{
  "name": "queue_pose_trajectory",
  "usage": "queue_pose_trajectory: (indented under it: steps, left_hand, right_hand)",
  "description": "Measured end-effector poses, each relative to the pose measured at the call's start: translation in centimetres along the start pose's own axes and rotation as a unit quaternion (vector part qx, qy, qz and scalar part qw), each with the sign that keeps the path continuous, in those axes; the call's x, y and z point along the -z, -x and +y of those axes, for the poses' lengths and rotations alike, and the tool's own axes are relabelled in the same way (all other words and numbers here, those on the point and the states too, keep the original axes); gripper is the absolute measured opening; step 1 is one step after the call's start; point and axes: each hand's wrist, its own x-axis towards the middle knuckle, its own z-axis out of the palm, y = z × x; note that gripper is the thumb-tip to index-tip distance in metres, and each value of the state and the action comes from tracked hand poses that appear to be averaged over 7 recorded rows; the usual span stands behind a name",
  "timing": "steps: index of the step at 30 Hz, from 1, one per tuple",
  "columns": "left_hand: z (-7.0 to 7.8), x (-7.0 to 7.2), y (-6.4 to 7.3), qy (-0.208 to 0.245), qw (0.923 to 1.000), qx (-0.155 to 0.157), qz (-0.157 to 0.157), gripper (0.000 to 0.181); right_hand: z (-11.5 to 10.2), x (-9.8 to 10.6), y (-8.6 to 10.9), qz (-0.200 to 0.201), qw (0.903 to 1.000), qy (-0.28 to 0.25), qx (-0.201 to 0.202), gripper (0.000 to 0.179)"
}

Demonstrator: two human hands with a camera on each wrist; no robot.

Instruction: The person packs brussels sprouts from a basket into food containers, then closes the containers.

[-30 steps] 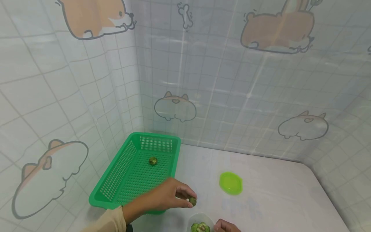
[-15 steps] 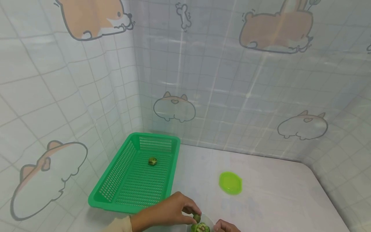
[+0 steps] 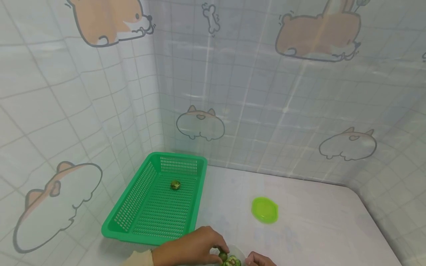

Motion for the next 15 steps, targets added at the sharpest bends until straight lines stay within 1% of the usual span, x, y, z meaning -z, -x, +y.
queue_pose_trajectory:
  steps: [3,9,15]
  left_hand:
    - [0.01,0.05,-0.05,-0.005,1.0,-0.006,-0.005,0.027]
    - [0.1,0.02,-0.13,-0.027,0.9995,-0.004,-0.013,0.027]
    - [0.18,0.01,-0.13,-0.024,0.9996,0.002,-0.015,0.029]
  right_hand:
    - [0.01,-0.01,-0.06,0.003,1.0,0.006,0.004,0.028]
    - [-0.23,-0.13,-0.11,0.004,0.9997,0.021,0.009,0.028]
    - [-0.44,-0.35,-0.08,-0.006,0.9998,0.012,0.012,0.033]
